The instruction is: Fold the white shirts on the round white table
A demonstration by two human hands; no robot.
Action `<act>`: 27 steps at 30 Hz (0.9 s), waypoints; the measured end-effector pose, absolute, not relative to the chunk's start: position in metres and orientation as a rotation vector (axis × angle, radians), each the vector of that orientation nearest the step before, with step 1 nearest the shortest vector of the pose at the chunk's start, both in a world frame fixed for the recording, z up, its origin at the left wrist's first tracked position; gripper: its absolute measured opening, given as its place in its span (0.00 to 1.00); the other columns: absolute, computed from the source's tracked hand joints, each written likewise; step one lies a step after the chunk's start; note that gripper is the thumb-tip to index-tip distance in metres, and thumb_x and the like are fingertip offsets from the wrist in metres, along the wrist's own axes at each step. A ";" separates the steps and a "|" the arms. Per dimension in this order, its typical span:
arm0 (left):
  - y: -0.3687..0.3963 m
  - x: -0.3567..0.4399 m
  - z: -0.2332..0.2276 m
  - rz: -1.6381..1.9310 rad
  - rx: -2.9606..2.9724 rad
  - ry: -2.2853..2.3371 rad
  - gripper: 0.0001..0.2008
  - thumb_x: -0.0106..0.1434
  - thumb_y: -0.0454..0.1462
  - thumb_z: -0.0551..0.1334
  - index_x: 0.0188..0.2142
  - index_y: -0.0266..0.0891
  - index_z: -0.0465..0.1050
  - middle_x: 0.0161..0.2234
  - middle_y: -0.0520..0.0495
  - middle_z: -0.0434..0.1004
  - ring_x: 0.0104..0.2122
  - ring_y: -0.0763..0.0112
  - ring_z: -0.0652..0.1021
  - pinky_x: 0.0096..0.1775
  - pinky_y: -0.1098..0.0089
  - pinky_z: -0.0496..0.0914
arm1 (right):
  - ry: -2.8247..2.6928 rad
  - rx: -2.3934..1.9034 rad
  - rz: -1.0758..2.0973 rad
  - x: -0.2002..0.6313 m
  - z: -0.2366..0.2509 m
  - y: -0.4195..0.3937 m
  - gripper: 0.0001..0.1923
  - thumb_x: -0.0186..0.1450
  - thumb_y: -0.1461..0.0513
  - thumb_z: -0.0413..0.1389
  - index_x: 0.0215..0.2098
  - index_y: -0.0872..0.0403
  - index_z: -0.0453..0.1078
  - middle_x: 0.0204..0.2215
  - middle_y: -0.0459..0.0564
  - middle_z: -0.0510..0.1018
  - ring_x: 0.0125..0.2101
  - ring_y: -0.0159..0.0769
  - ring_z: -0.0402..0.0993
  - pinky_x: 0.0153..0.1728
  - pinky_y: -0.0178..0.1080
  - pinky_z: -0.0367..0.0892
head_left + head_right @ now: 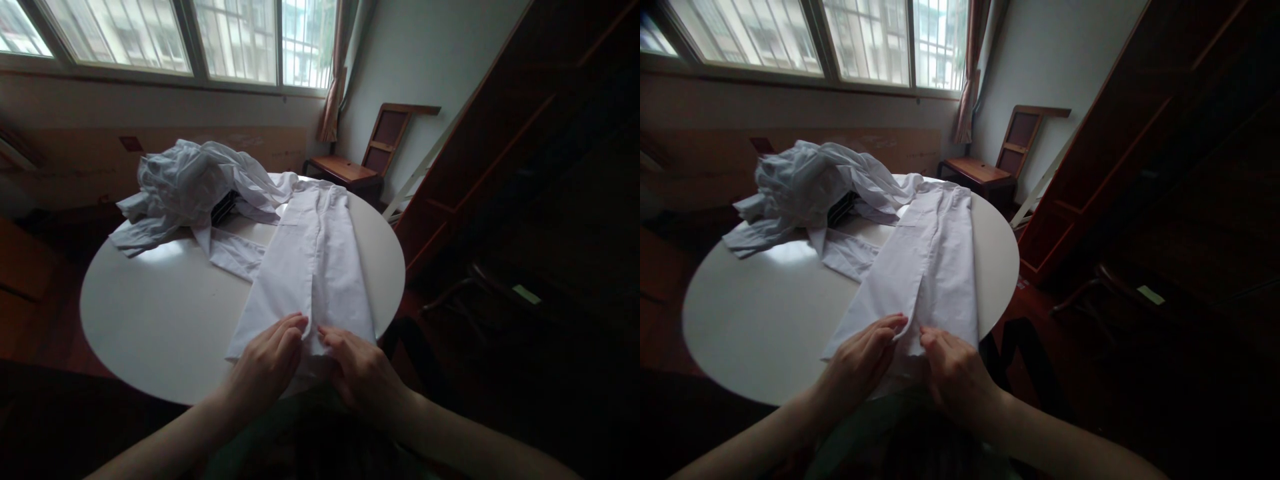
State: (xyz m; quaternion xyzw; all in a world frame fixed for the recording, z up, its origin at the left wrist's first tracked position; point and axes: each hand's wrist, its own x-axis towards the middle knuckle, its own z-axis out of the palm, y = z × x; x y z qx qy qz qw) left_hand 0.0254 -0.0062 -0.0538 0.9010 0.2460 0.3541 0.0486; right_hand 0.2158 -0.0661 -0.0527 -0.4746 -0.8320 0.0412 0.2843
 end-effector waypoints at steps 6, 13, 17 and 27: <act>-0.006 0.026 -0.064 0.864 2.845 0.708 0.11 0.64 0.27 0.48 0.45 0.33 0.62 0.43 0.38 0.75 0.46 0.65 0.76 0.44 0.66 0.74 | -2.380 -1.205 0.035 0.217 -0.044 -0.058 0.19 0.56 0.71 0.47 0.46 0.59 0.63 0.45 0.59 0.74 0.48 0.43 0.70 0.48 0.44 0.68; -0.007 0.020 -0.065 0.865 2.656 0.818 0.11 0.65 0.28 0.47 0.46 0.35 0.59 0.41 0.40 0.75 0.42 0.68 0.78 0.42 0.68 0.75 | -2.362 -1.267 -0.004 0.225 -0.042 -0.044 0.17 0.59 0.72 0.45 0.45 0.59 0.65 0.40 0.57 0.77 0.42 0.39 0.74 0.43 0.40 0.70; -0.006 0.022 -0.067 0.860 2.731 0.780 0.11 0.64 0.28 0.47 0.45 0.34 0.60 0.42 0.38 0.75 0.44 0.66 0.77 0.43 0.66 0.75 | -2.169 -1.337 -0.169 0.240 -0.030 -0.048 0.12 0.63 0.69 0.45 0.41 0.57 0.68 0.25 0.50 0.77 0.25 0.33 0.75 0.29 0.33 0.70; -0.003 0.026 -0.067 0.933 2.855 0.741 0.11 0.64 0.28 0.47 0.44 0.33 0.63 0.42 0.39 0.76 0.47 0.65 0.75 0.45 0.66 0.74 | -2.504 -1.086 -0.144 0.240 -0.040 -0.064 0.17 0.61 0.71 0.44 0.45 0.62 0.68 0.45 0.60 0.75 0.51 0.39 0.69 0.49 0.40 0.69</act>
